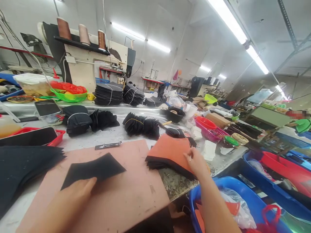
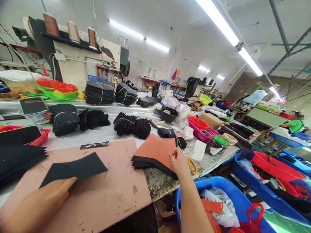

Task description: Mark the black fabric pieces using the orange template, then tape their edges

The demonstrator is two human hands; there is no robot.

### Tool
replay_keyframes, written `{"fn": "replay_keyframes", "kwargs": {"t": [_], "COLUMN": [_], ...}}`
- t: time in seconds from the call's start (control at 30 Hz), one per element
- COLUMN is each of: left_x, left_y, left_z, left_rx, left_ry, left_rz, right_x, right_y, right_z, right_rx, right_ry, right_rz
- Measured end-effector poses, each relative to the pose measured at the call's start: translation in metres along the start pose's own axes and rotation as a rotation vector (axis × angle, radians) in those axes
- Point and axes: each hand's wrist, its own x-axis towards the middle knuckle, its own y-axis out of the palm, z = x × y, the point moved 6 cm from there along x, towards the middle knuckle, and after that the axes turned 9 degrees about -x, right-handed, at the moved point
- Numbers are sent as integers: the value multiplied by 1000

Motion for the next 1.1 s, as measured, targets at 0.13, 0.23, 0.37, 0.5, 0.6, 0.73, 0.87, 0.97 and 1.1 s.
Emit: {"fn": "replay_keyframes", "kwargs": {"t": [0.13,0.23,0.37,0.5,0.6,0.73,0.87,0.97,1.1], "left_x": [-34,-46,-46,-45,-51,-64,-71,-71,-70], "left_y": [2,-20,-59,-45,-8,18,27,30,30], "left_z": [-75,-110,-111,-82,-62,-50,-52,-52,-53], "left_rx": [23,-9,-195,-98,72,80,36,12,16], "left_ry": [448,574,506,379,359,321,281,256,278], "left_rz": [-51,-136,-270,-160,47,115,99,61,6], "right_x": [-2,-26,-78,-132,-151,-157,-155,-152,-150], "right_y": [-11,0,63,118,130,129,126,125,125], "right_z": [-20,8,67,100,104,101,95,94,96], "right_rx": [9,182,285,172,61,9,70,115,143], "right_ry": [11,-118,-275,-389,-469,-563,-552,-502,-455], "right_rz": [-83,-109,280,520,511,514,537,544,581]}}
